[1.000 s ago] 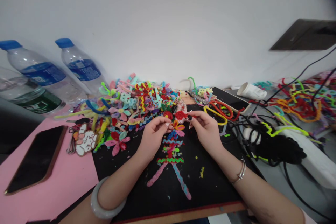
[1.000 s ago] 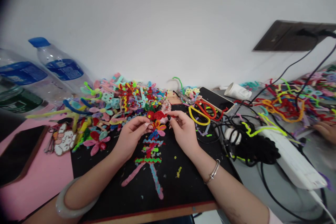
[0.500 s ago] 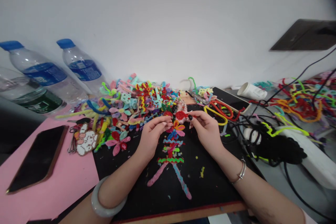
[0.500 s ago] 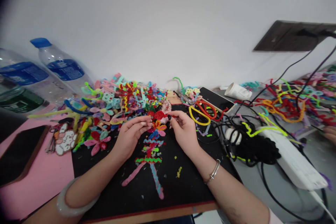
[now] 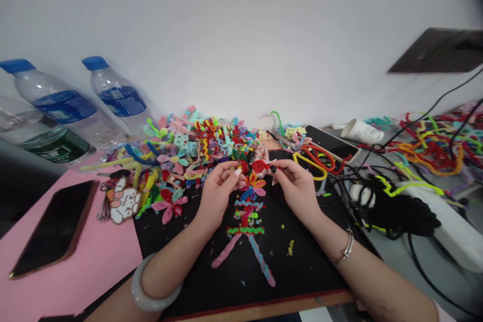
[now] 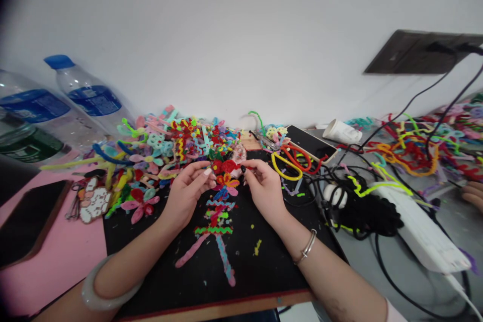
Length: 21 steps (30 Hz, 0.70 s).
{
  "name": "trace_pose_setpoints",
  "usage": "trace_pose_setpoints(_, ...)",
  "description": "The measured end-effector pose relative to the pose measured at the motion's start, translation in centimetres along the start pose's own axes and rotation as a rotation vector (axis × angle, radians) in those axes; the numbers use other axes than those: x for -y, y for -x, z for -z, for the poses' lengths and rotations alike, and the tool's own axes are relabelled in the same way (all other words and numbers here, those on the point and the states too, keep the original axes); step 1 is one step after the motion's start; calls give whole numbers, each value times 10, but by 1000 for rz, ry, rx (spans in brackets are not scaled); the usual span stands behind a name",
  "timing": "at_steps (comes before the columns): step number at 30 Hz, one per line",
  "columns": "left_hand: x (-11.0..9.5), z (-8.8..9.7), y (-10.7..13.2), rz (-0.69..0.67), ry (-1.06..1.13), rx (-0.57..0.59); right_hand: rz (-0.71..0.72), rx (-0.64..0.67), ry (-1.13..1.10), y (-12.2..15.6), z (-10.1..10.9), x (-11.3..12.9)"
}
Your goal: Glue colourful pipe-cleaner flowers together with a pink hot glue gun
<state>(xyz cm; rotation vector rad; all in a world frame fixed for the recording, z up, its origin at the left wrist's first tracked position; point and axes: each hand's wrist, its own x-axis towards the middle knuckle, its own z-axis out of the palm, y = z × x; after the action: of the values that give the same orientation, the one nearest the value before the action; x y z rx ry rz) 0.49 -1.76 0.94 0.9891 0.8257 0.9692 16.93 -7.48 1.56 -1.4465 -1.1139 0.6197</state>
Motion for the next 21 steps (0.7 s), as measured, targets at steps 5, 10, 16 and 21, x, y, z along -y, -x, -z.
trace_pose_setpoints(5,2,2,0,-67,-92,-13,4,6,-3,1,0,0)
trace_pose_setpoints(10,4,5,0,-100,-185,-18,0,15,5,1,0,0)
trace_pose_setpoints(16,-2,3,-1,-204,-312,45,26,104,28,1,1,-2)
trace_pose_setpoints(21,-8,6,-3,-253,-451,151,115,162,113,1,1,-3)
